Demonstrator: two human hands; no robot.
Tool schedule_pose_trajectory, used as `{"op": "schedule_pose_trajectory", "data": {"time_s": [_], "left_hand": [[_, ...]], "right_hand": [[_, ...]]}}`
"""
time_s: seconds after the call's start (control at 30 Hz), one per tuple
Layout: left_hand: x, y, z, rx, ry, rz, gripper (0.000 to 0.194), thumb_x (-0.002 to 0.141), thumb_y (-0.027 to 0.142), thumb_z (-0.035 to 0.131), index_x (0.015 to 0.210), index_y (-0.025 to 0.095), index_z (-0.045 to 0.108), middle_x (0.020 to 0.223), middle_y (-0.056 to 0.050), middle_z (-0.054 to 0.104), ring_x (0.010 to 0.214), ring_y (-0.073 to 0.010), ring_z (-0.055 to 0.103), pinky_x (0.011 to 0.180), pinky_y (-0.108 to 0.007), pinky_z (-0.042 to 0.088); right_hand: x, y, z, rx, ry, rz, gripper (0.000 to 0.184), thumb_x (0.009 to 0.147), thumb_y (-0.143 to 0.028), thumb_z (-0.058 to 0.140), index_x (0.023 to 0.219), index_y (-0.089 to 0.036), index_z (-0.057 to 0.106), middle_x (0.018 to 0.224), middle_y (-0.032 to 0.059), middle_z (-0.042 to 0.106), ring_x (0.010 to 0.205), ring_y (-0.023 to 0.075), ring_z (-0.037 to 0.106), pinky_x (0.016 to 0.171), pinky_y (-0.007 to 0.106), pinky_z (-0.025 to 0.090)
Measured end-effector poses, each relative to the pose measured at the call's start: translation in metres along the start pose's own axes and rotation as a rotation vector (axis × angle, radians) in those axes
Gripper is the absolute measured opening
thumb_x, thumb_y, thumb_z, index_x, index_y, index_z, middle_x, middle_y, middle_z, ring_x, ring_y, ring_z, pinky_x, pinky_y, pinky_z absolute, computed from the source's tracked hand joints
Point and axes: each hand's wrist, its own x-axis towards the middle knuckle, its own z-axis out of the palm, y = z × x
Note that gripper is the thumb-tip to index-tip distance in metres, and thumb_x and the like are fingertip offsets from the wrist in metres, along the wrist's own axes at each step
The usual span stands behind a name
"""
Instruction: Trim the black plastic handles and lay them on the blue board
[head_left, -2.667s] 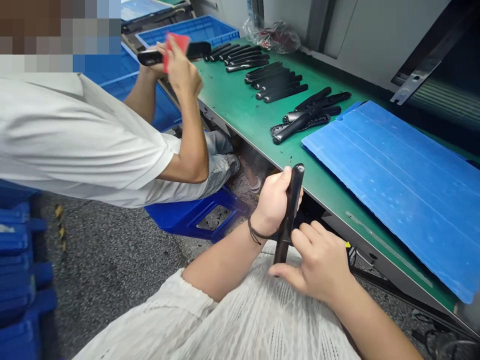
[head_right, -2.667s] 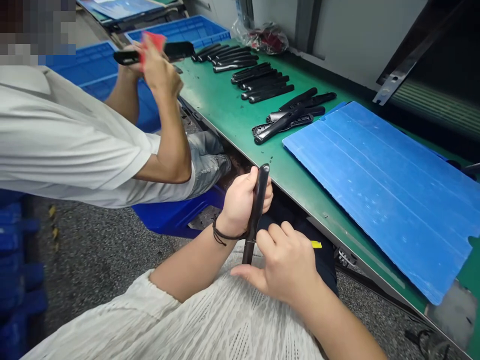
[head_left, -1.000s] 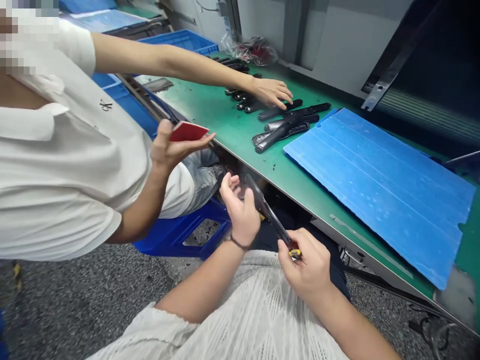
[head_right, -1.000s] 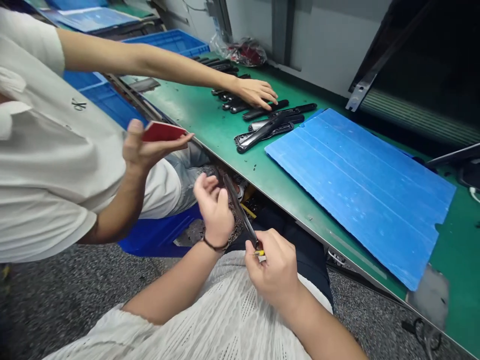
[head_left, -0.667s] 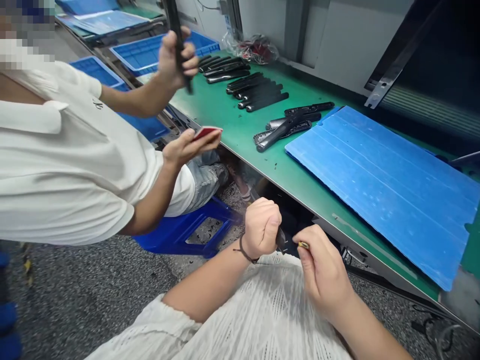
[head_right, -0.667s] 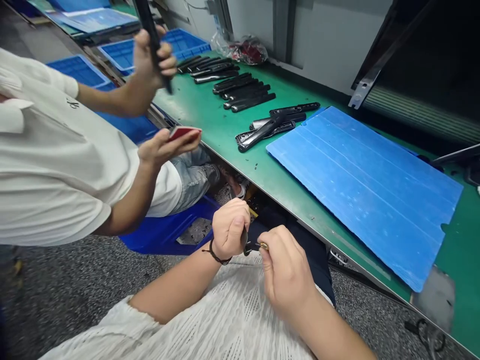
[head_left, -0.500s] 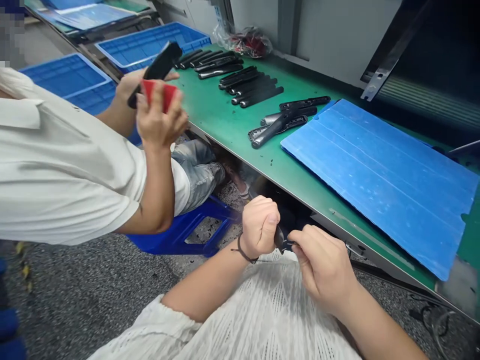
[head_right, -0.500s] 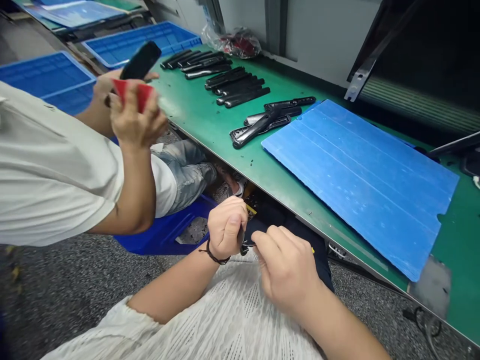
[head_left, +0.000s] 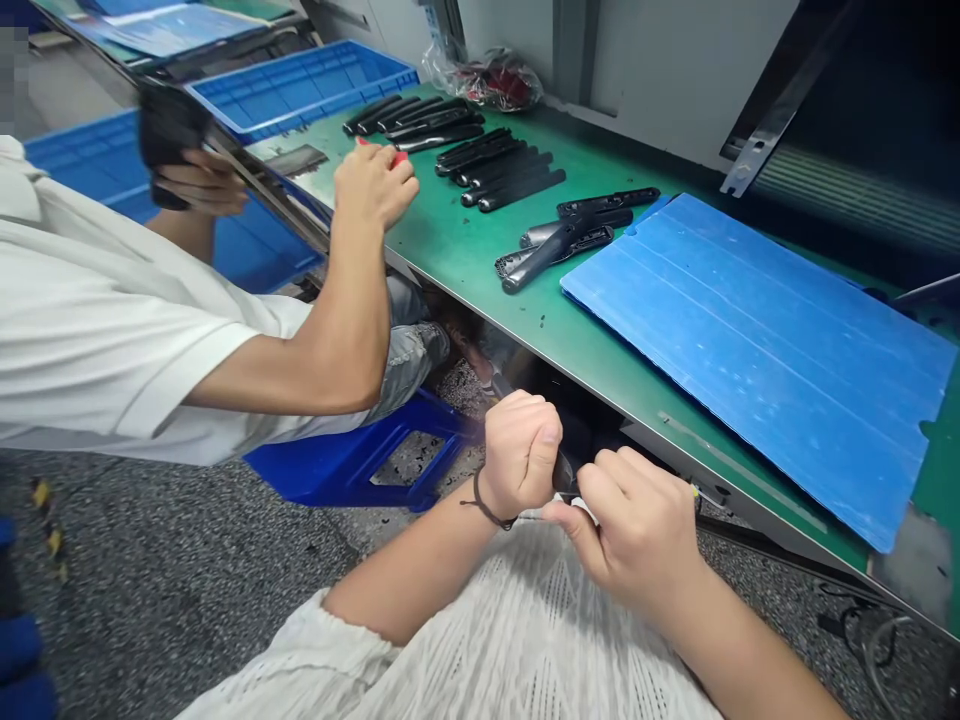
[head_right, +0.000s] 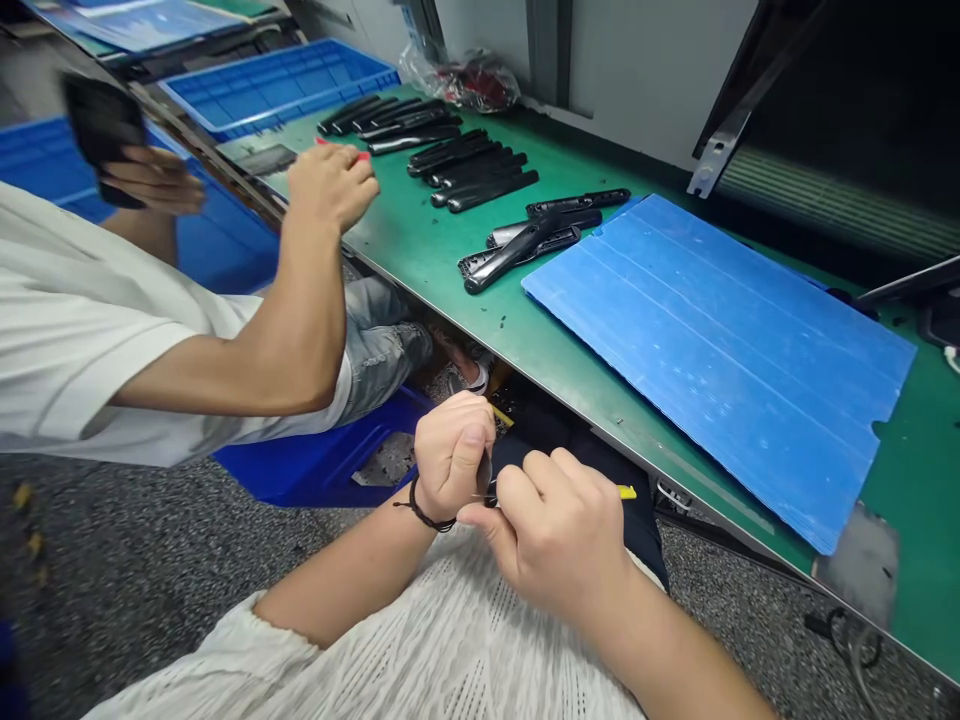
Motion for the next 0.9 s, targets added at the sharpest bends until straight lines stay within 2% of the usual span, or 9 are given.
{"op": "schedule_pose_trajectory", "data": {"time_s": [0.2, 0.33, 0.47, 0.57, 0.63, 0.7, 0.77, 0.83, 0.9], "left_hand": [[0.004, 0.008, -0.002, 0.047, -0.040, -0.097, 0.037, 0.103, 0.021, 0.037, 0.066, 0.022, 0.040, 0.058, 0.001, 0.044, 0.055, -0.0154, 0.039, 0.063, -0.037, 0.029], [0.006, 0.013, -0.001, 0.077, -0.105, -0.198, 0.040, 0.103, 0.025, 0.036, 0.063, 0.022, 0.037, 0.056, 0.001, 0.042, 0.055, -0.0146, 0.037, 0.062, -0.036, 0.029], [0.005, 0.016, 0.003, 0.039, -0.227, -0.486, 0.048, 0.104, 0.037, 0.036, 0.059, 0.021, 0.035, 0.053, 0.002, 0.036, 0.052, -0.0132, 0.032, 0.057, -0.034, 0.025], [0.007, 0.015, 0.005, -0.053, -0.338, -0.719, 0.051, 0.103, 0.042, 0.038, 0.057, 0.020, 0.036, 0.052, 0.003, 0.034, 0.051, -0.0122, 0.031, 0.054, -0.033, 0.022], [0.010, 0.014, 0.006, -0.118, -0.369, -0.793, 0.051, 0.102, 0.043, 0.038, 0.056, 0.020, 0.038, 0.052, 0.002, 0.036, 0.052, -0.0118, 0.033, 0.054, -0.032, 0.022], [0.012, 0.012, 0.006, -0.149, -0.372, -0.827, 0.051, 0.101, 0.044, 0.039, 0.056, 0.020, 0.039, 0.051, 0.003, 0.037, 0.051, -0.0114, 0.034, 0.053, -0.032, 0.022], [0.013, 0.011, 0.005, -0.154, -0.373, -0.845, 0.051, 0.100, 0.044, 0.039, 0.055, 0.020, 0.039, 0.050, 0.003, 0.038, 0.050, -0.0112, 0.034, 0.053, -0.031, 0.023], [0.014, 0.012, 0.005, -0.152, -0.384, -0.854, 0.052, 0.100, 0.044, 0.039, 0.055, 0.020, 0.039, 0.049, 0.003, 0.038, 0.050, -0.0111, 0.035, 0.053, -0.031, 0.024], [0.015, 0.014, 0.005, -0.129, -0.396, -0.848, 0.050, 0.100, 0.043, 0.039, 0.055, 0.020, 0.038, 0.050, 0.003, 0.036, 0.050, -0.0109, 0.034, 0.053, -0.031, 0.023]], "right_hand": [[-0.001, 0.000, 0.004, -0.158, 0.151, -0.047, 0.053, 0.109, -0.055, 0.040, 0.069, -0.021, 0.050, 0.062, 0.0003, 0.040, 0.065, 0.0166, 0.028, 0.060, 0.036, 0.018], [-0.002, 0.002, 0.006, -0.203, 0.192, -0.076, 0.054, 0.108, -0.055, 0.043, 0.067, -0.021, 0.049, 0.060, -0.0001, 0.038, 0.063, 0.0161, 0.027, 0.060, 0.036, 0.017], [-0.003, 0.010, 0.007, -0.250, 0.241, -0.110, 0.052, 0.104, -0.054, 0.055, 0.064, -0.021, 0.045, 0.058, -0.0012, 0.036, 0.063, 0.0156, 0.025, 0.059, 0.036, 0.013], [-0.003, 0.022, 0.004, -0.091, 0.185, -0.187, 0.043, 0.103, -0.040, 0.061, 0.066, -0.021, 0.047, 0.059, -0.0022, 0.037, 0.062, 0.0147, 0.026, 0.059, 0.035, 0.015], [-0.003, 0.030, -0.001, 0.084, 0.081, -0.222, 0.027, 0.103, -0.024, 0.057, 0.077, -0.020, 0.056, 0.063, -0.0023, 0.044, 0.062, 0.0139, 0.032, 0.059, 0.033, 0.020], [-0.002, 0.036, -0.008, 0.175, -0.008, -0.172, 0.011, 0.102, -0.016, 0.054, 0.095, -0.018, 0.062, 0.070, -0.0012, 0.051, 0.064, 0.0135, 0.038, 0.060, 0.031, 0.024], [0.000, 0.038, -0.013, 0.146, -0.040, -0.090, 0.013, 0.103, -0.027, 0.058, 0.104, -0.016, 0.063, 0.075, 0.0004, 0.055, 0.067, 0.0141, 0.042, 0.061, 0.031, 0.026], [0.004, 0.036, -0.016, 0.055, -0.031, -0.048, 0.034, 0.102, -0.049, 0.060, 0.096, -0.016, 0.064, 0.074, 0.0008, 0.053, 0.067, 0.0148, 0.042, 0.060, 0.032, 0.025], [0.009, 0.032, -0.015, -0.035, -0.019, -0.032, 0.050, 0.102, -0.063, 0.052, 0.084, -0.017, 0.062, 0.070, 0.0007, 0.050, 0.065, 0.0153, 0.040, 0.059, 0.032, 0.023]]}}
